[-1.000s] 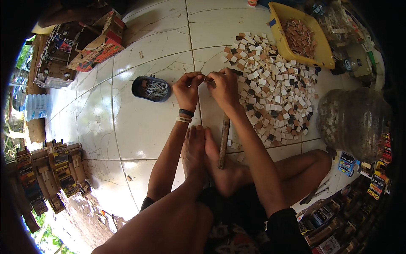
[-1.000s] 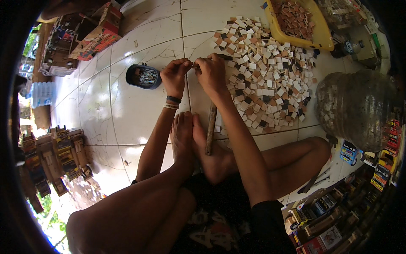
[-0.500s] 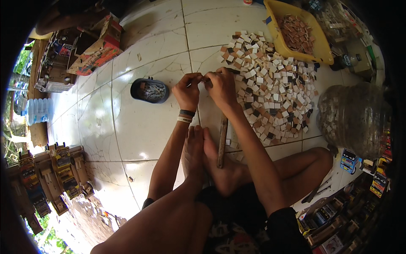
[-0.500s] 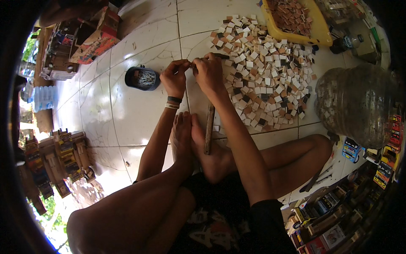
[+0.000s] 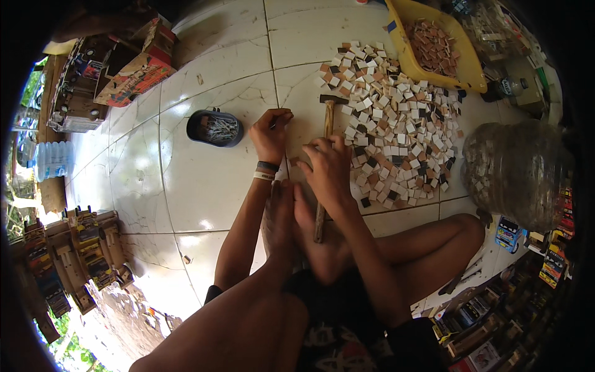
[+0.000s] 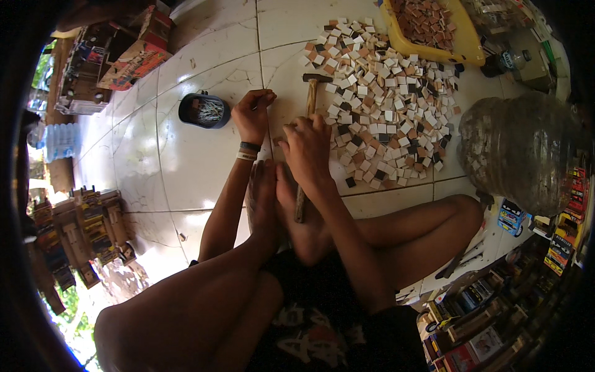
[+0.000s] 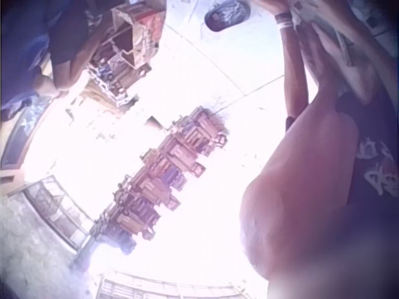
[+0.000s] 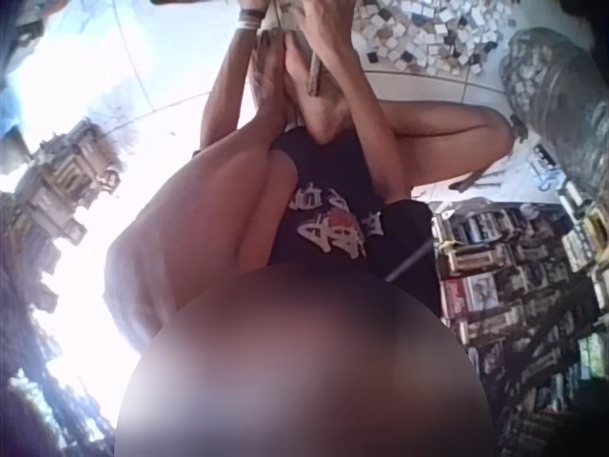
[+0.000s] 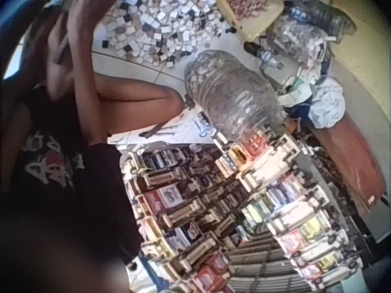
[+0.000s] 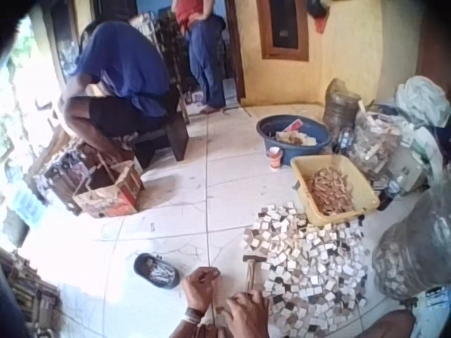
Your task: The person sits on the floor and uses a hammer to drive nails into small wooden blocks, then places the finished pieces into a large plastic bottle. The person also sorts and gathers loose blocks from the floor into a yellow tray.
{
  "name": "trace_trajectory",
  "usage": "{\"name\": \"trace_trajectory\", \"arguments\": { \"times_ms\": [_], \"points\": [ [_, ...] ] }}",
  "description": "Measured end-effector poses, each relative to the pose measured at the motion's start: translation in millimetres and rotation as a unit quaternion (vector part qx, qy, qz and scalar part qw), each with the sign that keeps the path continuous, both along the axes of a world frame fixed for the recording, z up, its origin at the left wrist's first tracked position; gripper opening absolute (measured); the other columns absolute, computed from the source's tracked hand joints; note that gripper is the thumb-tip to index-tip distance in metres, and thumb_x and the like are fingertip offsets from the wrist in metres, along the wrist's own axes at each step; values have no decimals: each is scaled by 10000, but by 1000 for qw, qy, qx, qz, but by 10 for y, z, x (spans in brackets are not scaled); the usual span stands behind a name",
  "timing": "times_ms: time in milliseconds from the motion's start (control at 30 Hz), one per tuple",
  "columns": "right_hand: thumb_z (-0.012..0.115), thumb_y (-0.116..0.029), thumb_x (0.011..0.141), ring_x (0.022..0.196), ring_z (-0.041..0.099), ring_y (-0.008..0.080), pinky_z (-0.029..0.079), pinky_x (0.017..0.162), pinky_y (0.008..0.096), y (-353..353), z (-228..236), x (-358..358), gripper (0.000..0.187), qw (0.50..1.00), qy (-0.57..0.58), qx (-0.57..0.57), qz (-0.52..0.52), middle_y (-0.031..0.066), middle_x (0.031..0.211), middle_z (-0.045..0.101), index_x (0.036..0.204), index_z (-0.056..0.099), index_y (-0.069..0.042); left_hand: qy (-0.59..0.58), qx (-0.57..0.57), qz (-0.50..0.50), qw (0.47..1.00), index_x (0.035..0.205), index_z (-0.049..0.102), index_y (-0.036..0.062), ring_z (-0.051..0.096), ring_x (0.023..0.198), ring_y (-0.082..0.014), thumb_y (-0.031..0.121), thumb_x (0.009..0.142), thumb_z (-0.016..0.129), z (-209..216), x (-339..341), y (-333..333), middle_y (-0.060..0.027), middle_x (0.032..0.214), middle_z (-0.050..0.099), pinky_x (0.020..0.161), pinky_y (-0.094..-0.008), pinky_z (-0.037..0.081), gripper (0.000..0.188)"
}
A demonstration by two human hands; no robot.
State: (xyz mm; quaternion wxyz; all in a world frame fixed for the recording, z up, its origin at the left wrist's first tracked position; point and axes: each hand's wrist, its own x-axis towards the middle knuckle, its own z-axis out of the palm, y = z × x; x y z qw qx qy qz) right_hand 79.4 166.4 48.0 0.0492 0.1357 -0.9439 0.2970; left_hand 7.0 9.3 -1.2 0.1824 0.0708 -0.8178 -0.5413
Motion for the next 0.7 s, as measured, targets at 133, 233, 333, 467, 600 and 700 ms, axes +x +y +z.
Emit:
{"name": "trace_trajectory", "arguments": {
  "times_ms": [133, 233, 333, 467, 600, 700],
  "points": [
    [850, -154, 793, 1177, 580, 288, 369, 1028, 490, -58, -51, -128, 305, 994, -29, 68, 79, 40, 1106, 718, 1090, 785, -130, 6, 62, -21, 998, 998, 735, -76, 776, 884, -170, -49, 952, 703, 88, 7, -81, -125, 932, 794, 812, -294, 634, 62],
    [840, -133, 807, 1062, 650, 301, 426, 964, 478, -75, -116, -283, 214, 997, -8, 11, 76, 67, 997, 736, 1003, 758, -103, 8, 111, -32, 993, 1022, 725, -89, 775, 889, -192, -61, 959, 691, 123, -23, -117, -131, 945, 786, 826, -309, 648, 77],
    [822, -88, 823, 900, 707, 333, 501, 850, 462, -85, -192, -539, 153, 994, -38, -95, 39, 95, 882, 741, 918, 705, -62, 15, 138, -42, 989, 1037, 722, -91, 774, 888, -204, -62, 959, 690, 151, -36, -134, -135, 956, 783, 826, -317, 653, 90],
    [789, -47, 845, 850, 717, 369, 539, 776, 470, -111, -251, -894, 129, 987, -5, -162, 16, 138, 866, 738, 918, 684, -31, 20, 189, -48, 981, 1042, 723, -91, 776, 886, -210, -39, 953, 709, 180, -95, -103, -138, 948, 783, 821, -315, 650, 104],
    [764, -12, 854, 898, 726, 374, 554, 800, 465, -151, -274, -1147, 143, 983, -4, -182, 36, 171, 912, 747, 992, 730, -17, 22, 134, -12, 991, 1036, 727, -93, 780, 878, -201, -19, 943, 730, 186, -170, -26, -139, 928, 784, 811, -303, 639, 119],
    [765, 11, 850, 876, 757, 349, 578, 786, 424, -174, -311, -1210, 139, 978, -10, -205, 28, 185, 898, 766, 985, 734, 13, 48, 116, 2, 992, 1010, 737, -85, 779, 861, -185, -15, 937, 734, 189, -222, -5, -137, 918, 790, 802, -289, 626, 101]
  ]
}}
